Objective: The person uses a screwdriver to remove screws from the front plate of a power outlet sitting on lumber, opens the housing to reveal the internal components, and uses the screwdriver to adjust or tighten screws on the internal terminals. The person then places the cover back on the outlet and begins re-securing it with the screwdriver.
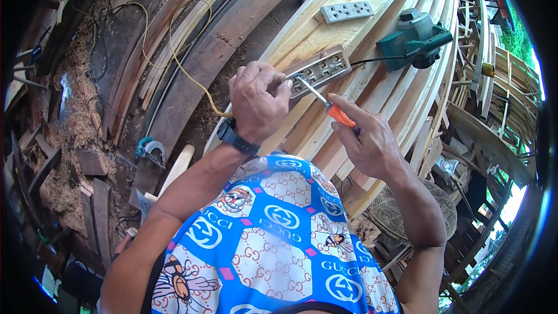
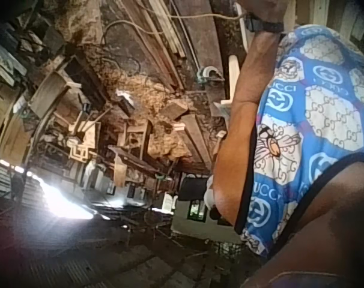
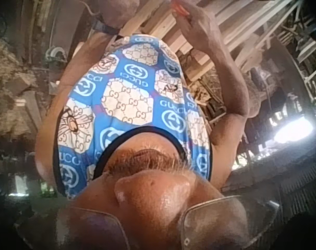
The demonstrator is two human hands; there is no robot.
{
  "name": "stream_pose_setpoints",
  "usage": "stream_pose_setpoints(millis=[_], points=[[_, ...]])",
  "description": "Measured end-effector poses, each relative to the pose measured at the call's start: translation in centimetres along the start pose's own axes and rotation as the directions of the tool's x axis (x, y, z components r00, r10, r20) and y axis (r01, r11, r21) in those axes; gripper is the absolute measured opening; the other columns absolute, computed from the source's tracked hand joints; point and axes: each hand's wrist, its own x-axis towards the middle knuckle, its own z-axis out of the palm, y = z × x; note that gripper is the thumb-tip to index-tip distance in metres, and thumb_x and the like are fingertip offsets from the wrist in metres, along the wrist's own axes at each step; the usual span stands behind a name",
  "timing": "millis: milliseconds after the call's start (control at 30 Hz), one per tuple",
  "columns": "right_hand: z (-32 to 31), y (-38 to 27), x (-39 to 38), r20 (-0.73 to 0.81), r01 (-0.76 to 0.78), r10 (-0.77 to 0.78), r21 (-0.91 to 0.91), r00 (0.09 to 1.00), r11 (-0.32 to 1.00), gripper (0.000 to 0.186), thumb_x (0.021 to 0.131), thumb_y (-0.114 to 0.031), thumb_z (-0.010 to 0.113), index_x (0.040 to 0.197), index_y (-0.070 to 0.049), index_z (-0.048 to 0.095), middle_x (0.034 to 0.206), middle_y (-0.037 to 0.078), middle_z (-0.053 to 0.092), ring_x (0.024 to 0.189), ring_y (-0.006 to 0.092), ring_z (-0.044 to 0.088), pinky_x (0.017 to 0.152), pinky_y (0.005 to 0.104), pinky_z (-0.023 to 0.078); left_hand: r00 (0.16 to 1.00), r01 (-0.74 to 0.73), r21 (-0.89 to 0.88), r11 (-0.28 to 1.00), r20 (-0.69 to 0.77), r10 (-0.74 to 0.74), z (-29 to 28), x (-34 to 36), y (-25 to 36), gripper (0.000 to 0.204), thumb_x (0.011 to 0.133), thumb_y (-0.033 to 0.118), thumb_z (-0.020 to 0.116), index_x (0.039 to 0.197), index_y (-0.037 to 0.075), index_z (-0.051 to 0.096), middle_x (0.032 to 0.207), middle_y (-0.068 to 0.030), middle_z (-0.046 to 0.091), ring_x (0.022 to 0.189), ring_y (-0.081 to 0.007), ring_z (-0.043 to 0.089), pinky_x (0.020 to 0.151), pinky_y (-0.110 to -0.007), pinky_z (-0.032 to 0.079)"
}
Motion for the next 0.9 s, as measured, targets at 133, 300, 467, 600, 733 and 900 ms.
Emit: stream_pose_setpoints(millis=[133,300,467,600,733,900], points=[[0.1,0.0,-0.2,-0.004,-0.011,0.011,-0.004,1.000,1.000,0.046,0.099,-0.010,0.067,0.143,0.003,0.066,0.079,0.030,0.069,0.071,0.0439,0.072,0.071,0.0507,0.054,1.000,0.001,0.008,1.000,-0.010,-0.001,0.1,0.0,0.0,0.010,0.085,0.008,0.086,0.088,0.006,0.077,0.100,-0.0101,0.074,0.093,-0.0305,0.069,0.084,-0.046,0.054],[0.5,0.6,-0.4,-0.030,0.069,-0.070,-0.011,0.997,0.998,0.051,0.095,-0.006,0.070,0.145,0.002,0.065,0.083,0.028,0.071,0.074,0.0431,0.072,0.071,0.0505,0.054,0.999,0.047,-0.005,0.999,0.000,-0.047,0.1,0.1,0.0,0.011,0.084,0.007,0.087,0.086,0.005,0.077,0.097,-0.0104,0.073,0.089,-0.0298,0.069,0.080,-0.044,0.055],[1.2,1.3,-0.8,-0.001,0.116,-0.117,-0.070,0.993,0.991,0.065,0.087,-0.001,0.071,0.152,-0.002,0.061,0.090,0.026,0.071,0.080,0.0435,0.072,0.072,0.0524,0.055,0.999,0.045,0.007,0.999,-0.012,-0.045,0.2,0.1,0.2,0.011,0.082,0.006,0.088,0.085,0.005,0.077,0.095,-0.0102,0.073,0.087,-0.0299,0.069,0.079,-0.044,0.055],[2.2,2.1,-1.0,-0.029,0.193,-0.200,-0.161,0.979,0.968,0.074,0.084,0.005,0.065,0.156,-0.006,0.059,0.095,0.024,0.072,0.073,0.0417,0.071,0.070,0.0491,0.055,0.999,0.006,0.021,1.000,-0.032,-0.005,0.3,0.1,0.1,0.012,0.080,0.006,0.088,0.083,0.005,0.076,0.094,-0.0101,0.073,0.087,-0.0304,0.070,0.080,-0.044,0.055],[2.3,1.7,-1.2,-0.011,0.170,-0.177,-0.223,0.984,0.960,0.077,0.083,0.006,0.065,0.159,-0.008,0.056,0.093,0.021,0.070,0.073,0.0421,0.070,0.069,0.0505,0.055,1.000,0.006,0.021,1.000,-0.030,-0.005,0.3,0.2,0.1,0.013,0.081,0.007,0.087,0.082,0.006,0.075,0.092,-0.0094,0.073,0.087,-0.0305,0.070,0.080,-0.045,0.055],[1.5,2.1,-0.7,0.043,0.243,-0.252,-0.460,0.967,0.854,0.077,0.084,0.005,0.069,0.158,-0.009,0.056,0.089,0.015,0.066,0.071,0.0358,0.069,0.061,0.0506,0.056,0.998,-0.056,0.048,0.997,-0.031,0.057,0.8,0.7,0.1,0.015,0.079,0.006,0.085,0.078,0.008,0.071,0.091,-0.0063,0.072,0.085,-0.0305,0.068,0.078,-0.046,0.053]])
